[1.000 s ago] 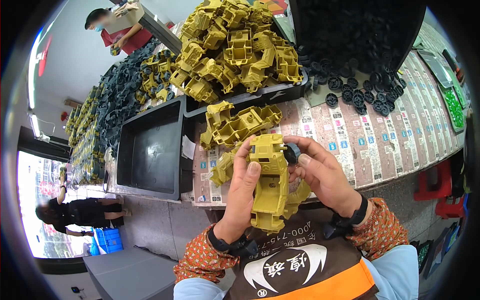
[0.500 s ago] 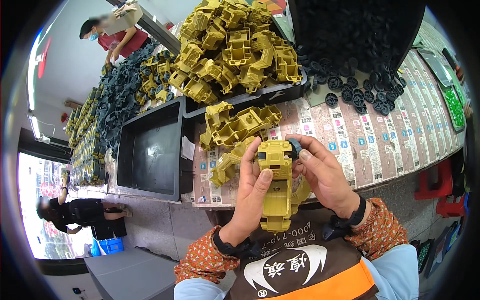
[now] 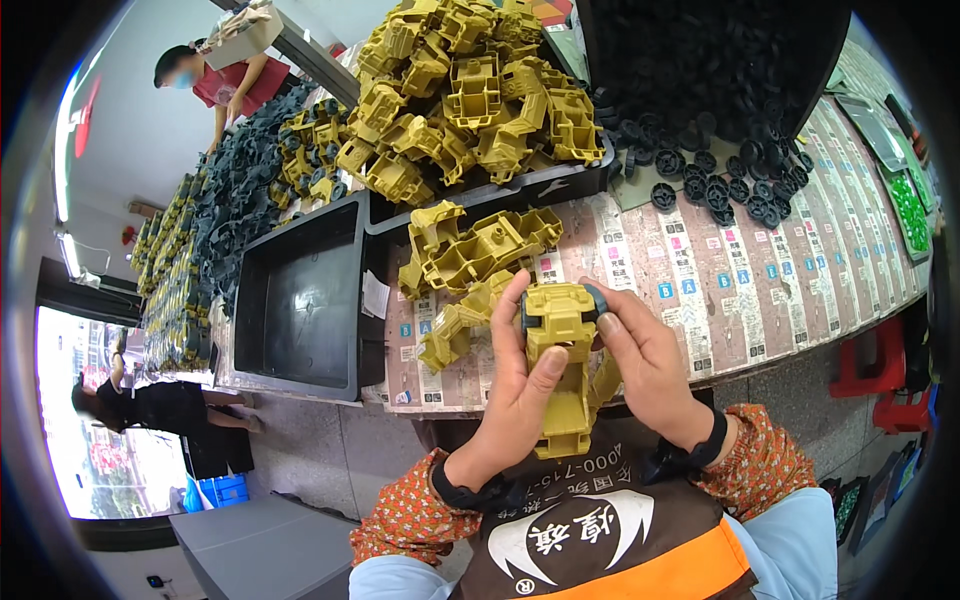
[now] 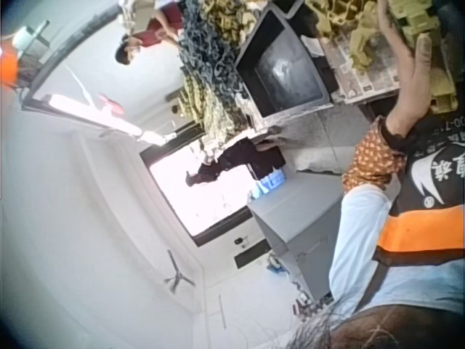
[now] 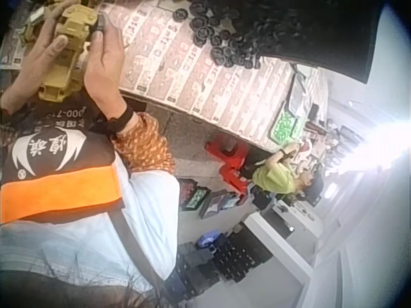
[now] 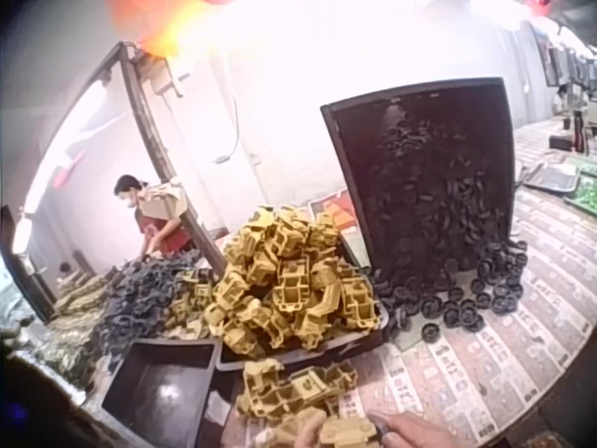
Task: The person assembles yellow plastic toy truck bodies by inserting black wheels into the chassis. They repeatedly pick up a truck body, attach wheels one by one, and place the completed unit into a black bin. The process is repetitive and performed by hand without tools.
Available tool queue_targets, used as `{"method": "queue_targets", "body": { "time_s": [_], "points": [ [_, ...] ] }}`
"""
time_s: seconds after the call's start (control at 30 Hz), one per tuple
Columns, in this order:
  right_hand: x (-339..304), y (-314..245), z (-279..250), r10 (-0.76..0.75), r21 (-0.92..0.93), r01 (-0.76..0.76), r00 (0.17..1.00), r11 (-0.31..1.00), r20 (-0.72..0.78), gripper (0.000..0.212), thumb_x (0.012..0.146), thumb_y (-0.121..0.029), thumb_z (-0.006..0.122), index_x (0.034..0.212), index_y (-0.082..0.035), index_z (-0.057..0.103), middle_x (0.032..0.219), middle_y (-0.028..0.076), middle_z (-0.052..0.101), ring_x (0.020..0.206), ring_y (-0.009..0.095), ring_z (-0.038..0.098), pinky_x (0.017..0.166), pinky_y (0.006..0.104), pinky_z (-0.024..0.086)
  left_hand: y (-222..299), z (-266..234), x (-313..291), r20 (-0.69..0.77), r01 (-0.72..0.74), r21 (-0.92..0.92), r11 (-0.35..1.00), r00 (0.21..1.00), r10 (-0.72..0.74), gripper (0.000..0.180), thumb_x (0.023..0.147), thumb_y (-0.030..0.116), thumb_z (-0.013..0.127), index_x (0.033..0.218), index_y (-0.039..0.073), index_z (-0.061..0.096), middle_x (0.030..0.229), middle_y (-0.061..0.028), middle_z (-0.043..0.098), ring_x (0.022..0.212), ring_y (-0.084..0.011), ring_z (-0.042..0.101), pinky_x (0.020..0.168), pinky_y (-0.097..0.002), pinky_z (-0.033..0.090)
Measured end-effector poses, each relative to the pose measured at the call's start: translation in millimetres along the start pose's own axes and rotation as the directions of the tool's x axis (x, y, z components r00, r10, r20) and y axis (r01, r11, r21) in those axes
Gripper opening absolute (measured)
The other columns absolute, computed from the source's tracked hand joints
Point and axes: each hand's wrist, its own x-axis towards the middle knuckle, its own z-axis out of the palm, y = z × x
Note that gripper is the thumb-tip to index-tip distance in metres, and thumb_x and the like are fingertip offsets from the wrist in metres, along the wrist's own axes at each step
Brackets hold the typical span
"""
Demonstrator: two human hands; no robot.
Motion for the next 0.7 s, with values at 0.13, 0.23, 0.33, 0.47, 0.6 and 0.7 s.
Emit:
{"method": "queue_targets", "body": {
  "time_s": [0.13,0.23,0.33,0.47,0.6,0.7],
  "points": [
    [-12,-6,0,-0.233,-0.306,0.249,0.969,0.919,0.087,0.065,0.088,0.007,0.049,0.153,0.007,0.040,0.114,0.020,0.057,0.101,0.032,0.061,0.091,0.0336,0.050,2,-1,0,0.066,-0.016,0.120,0.993,0.998,0.008,0.076,0.110,0.025,0.051,0.164,0.010,0.000,0.149,-0.0145,0.041,0.136,-0.0219,0.043,0.118,-0.0359,0.030],
    [-12,-3,-6,-0.213,-0.314,0.244,0.968,0.918,0.132,0.082,0.073,0.006,0.048,0.154,0.006,0.038,0.116,0.022,0.057,0.101,0.034,0.060,0.092,0.0364,0.049,3,-2,-1,0.087,0.027,0.132,0.991,0.995,-0.039,0.076,0.110,0.024,0.051,0.164,0.010,-0.001,0.150,-0.0149,0.040,0.136,-0.0223,0.043,0.118,-0.0370,0.031],
    [-12,-5,-9,-0.230,-0.345,0.261,0.965,0.902,0.128,0.082,0.071,0.005,0.048,0.153,0.005,0.042,0.113,0.020,0.059,0.096,0.031,0.061,0.089,0.0368,0.050,2,0,0,0.108,-0.004,0.187,0.982,0.994,-0.016,0.076,0.110,0.025,0.052,0.163,0.010,0.000,0.150,-0.0148,0.040,0.136,-0.0227,0.043,0.118,-0.0380,0.030],
    [-9,-13,-13,-0.217,-0.318,0.246,0.968,0.916,0.124,0.076,0.072,0.005,0.049,0.148,0.004,0.050,0.103,0.019,0.061,0.087,0.030,0.064,0.080,0.0358,0.053,-3,0,-4,0.113,0.037,0.142,0.989,0.992,-0.053,0.075,0.109,0.024,0.054,0.163,0.011,0.003,0.149,-0.0144,0.041,0.135,-0.0230,0.044,0.118,-0.0389,0.031],
    [1,-13,-25,-0.166,-0.347,0.216,0.972,0.913,0.168,0.058,0.074,0.002,0.052,0.130,0.008,0.063,0.093,0.020,0.061,0.082,0.035,0.065,0.074,0.0387,0.055,1,-1,1,0.096,0.101,0.063,0.993,0.990,-0.106,0.075,0.107,0.023,0.059,0.162,0.014,0.008,0.147,-0.0126,0.043,0.133,-0.0222,0.047,0.116,-0.0384,0.035],
    [45,-13,-57,-0.076,-0.441,0.157,0.978,0.883,0.196,0.042,0.079,-0.001,0.054,0.117,0.004,0.070,0.093,0.019,0.065,0.083,0.035,0.068,0.074,0.0407,0.056,17,-1,8,0.001,0.225,-0.189,0.956,0.974,-0.228,0.079,0.103,0.018,0.065,0.162,0.019,0.014,0.142,-0.0106,0.049,0.125,-0.0211,0.055,0.105,-0.0374,0.049]
  ]
}}
